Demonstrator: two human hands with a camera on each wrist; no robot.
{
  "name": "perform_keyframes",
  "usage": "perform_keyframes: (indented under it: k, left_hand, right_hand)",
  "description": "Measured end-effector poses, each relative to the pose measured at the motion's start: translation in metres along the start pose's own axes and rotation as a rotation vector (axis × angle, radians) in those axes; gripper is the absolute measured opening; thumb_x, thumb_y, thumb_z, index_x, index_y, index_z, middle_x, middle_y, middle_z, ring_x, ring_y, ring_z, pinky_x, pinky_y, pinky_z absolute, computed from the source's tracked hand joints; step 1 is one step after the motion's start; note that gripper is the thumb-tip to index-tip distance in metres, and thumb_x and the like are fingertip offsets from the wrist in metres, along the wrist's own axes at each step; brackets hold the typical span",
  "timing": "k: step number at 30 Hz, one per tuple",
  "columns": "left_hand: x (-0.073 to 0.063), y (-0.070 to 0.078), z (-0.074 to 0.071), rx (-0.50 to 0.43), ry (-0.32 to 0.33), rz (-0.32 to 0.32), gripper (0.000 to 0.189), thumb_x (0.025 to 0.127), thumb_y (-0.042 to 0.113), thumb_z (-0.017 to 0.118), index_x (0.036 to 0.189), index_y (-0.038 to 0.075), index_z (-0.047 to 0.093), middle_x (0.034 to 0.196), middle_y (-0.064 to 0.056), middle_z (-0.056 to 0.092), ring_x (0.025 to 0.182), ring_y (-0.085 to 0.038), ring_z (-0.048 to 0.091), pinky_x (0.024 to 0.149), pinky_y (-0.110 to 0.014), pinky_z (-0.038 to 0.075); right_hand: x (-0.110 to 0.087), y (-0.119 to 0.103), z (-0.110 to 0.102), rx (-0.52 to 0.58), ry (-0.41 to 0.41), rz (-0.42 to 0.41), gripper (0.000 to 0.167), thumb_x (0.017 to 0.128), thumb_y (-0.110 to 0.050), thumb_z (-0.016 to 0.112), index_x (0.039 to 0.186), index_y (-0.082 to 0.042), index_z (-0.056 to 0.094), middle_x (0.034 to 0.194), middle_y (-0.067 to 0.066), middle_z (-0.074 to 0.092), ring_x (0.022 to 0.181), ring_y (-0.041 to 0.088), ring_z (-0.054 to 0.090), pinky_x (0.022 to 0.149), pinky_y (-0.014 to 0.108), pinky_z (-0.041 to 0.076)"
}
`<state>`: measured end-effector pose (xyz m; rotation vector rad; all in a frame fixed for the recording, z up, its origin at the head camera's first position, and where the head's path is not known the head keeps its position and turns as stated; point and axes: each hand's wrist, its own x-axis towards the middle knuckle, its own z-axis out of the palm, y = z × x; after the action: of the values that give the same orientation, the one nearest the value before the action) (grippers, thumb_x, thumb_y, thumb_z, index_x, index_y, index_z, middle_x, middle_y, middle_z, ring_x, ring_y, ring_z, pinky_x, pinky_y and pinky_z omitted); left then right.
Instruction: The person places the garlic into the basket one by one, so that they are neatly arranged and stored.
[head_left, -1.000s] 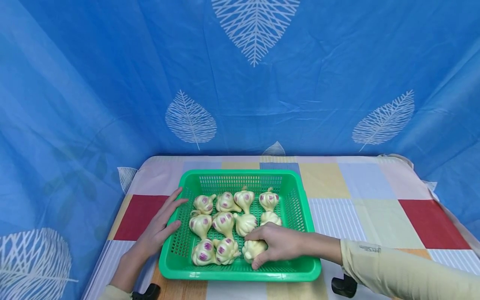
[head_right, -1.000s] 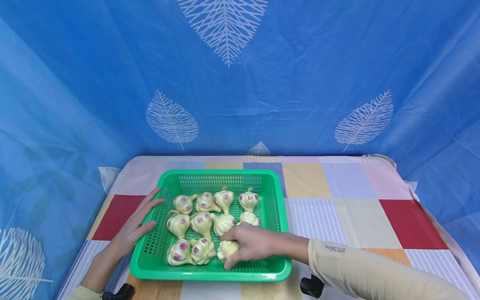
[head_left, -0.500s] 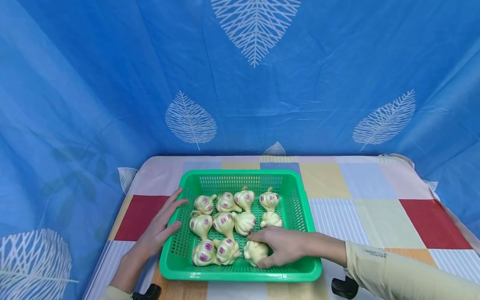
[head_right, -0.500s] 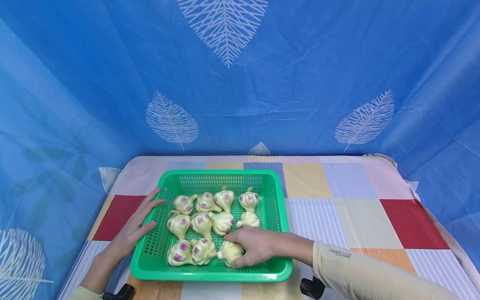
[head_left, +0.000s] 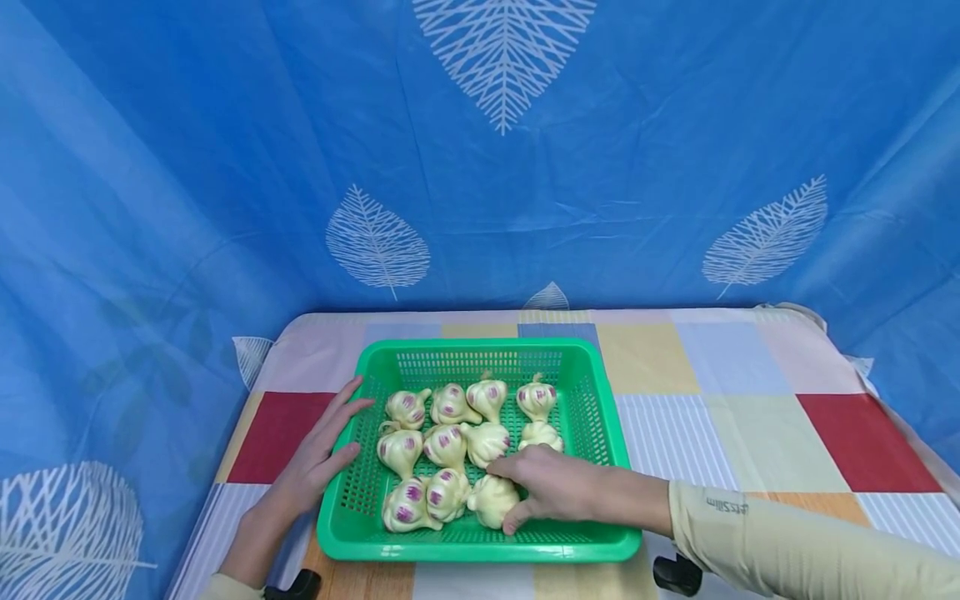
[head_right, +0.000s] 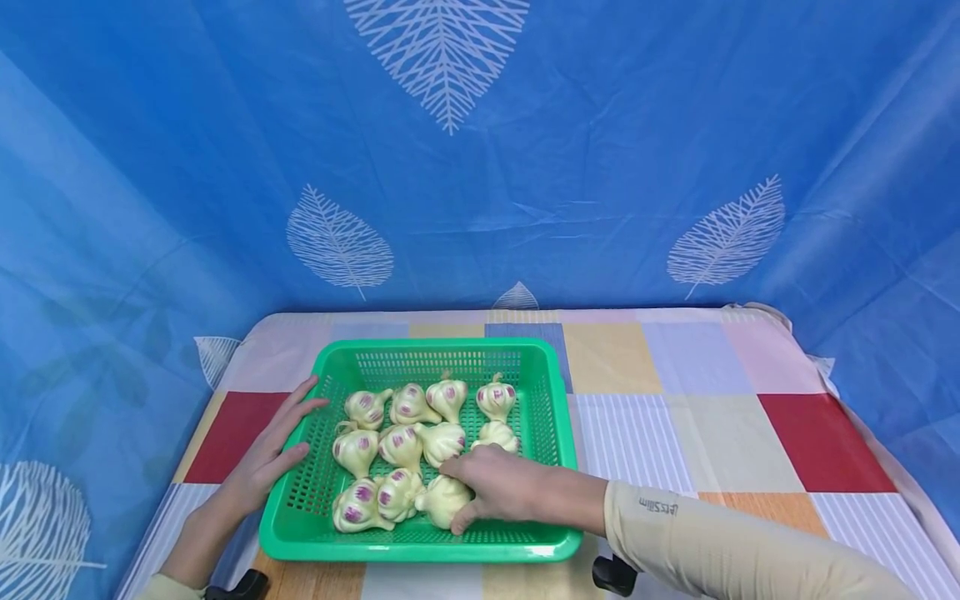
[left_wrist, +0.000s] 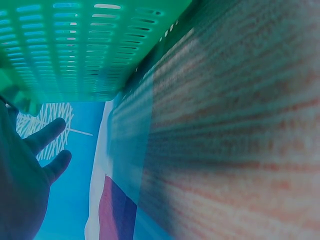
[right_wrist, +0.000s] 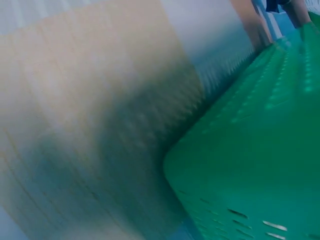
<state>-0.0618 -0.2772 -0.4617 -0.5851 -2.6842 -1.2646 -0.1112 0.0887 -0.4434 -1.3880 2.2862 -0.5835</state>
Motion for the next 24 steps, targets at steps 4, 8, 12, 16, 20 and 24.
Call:
perform_keyframes:
  k: [4, 8, 12, 16, 20, 24]
  left_hand:
    - [0.000, 0.001, 0.000, 0.001, -0.001, -0.004, 0.059, 0.092, 0.012, 0.057, 0.150, 0.011, 0.044, 0.167, -0.004, 0.015, 0.149, -0.017, 0.018, 0.098, -0.069, 0.039]
    - [0.001, 0.003, 0.001, -0.007, -0.001, -0.013, 0.059, 0.092, 0.012, 0.057, 0.150, 0.011, 0.044, 0.167, -0.003, 0.015, 0.149, -0.016, 0.017, 0.099, -0.069, 0.039]
    - [0.002, 0.005, 0.001, -0.019, -0.003, -0.019, 0.059, 0.092, 0.012, 0.057, 0.149, 0.009, 0.045, 0.167, -0.002, 0.015, 0.150, -0.015, 0.016, 0.100, -0.069, 0.037]
    - [0.002, 0.005, 0.001, -0.027, -0.006, -0.018, 0.058, 0.092, 0.012, 0.057, 0.148, 0.007, 0.045, 0.167, -0.002, 0.015, 0.150, -0.015, 0.015, 0.101, -0.070, 0.035]
    - [0.002, 0.005, 0.001, -0.023, -0.008, -0.017, 0.057, 0.092, 0.012, 0.057, 0.148, 0.008, 0.045, 0.167, -0.002, 0.015, 0.150, -0.016, 0.015, 0.102, -0.071, 0.033]
    - [0.000, 0.003, -0.001, 0.010, -0.012, -0.024, 0.057, 0.094, 0.013, 0.058, 0.149, 0.009, 0.045, 0.167, -0.001, 0.016, 0.150, -0.021, 0.017, 0.101, -0.073, 0.033]
  right_hand:
    - [-0.001, 0.001, -0.001, 0.015, 0.001, 0.001, 0.084, 0.077, -0.054, 0.078, 0.138, 0.001, 0.059, 0.130, 0.007, 0.066, 0.118, 0.010, 0.060, 0.096, 0.026, 0.049]
    - [-0.003, 0.002, -0.003, 0.033, -0.001, -0.001, 0.082, 0.079, -0.054, 0.077, 0.136, 0.002, 0.060, 0.128, 0.007, 0.067, 0.115, 0.009, 0.060, 0.095, 0.026, 0.050]
    - [-0.007, 0.002, -0.007, 0.041, -0.011, 0.008, 0.080, 0.082, -0.054, 0.077, 0.136, 0.002, 0.061, 0.128, 0.007, 0.067, 0.116, 0.010, 0.060, 0.095, 0.028, 0.050]
    - [-0.011, 0.002, -0.015, 0.089, -0.006, 0.005, 0.079, 0.086, -0.056, 0.072, 0.138, 0.002, 0.059, 0.131, 0.010, 0.065, 0.116, 0.012, 0.061, 0.094, 0.028, 0.051]
    - [-0.015, 0.002, -0.023, 0.151, 0.027, -0.019, 0.072, 0.090, -0.053, 0.069, 0.137, 0.001, 0.059, 0.130, 0.011, 0.066, 0.112, 0.013, 0.064, 0.090, 0.028, 0.053]
    - [-0.019, -0.001, -0.032, 0.159, 0.039, -0.013, 0.071, 0.094, -0.053, 0.064, 0.140, 0.000, 0.057, 0.137, 0.012, 0.061, 0.117, 0.017, 0.063, 0.096, 0.032, 0.051]
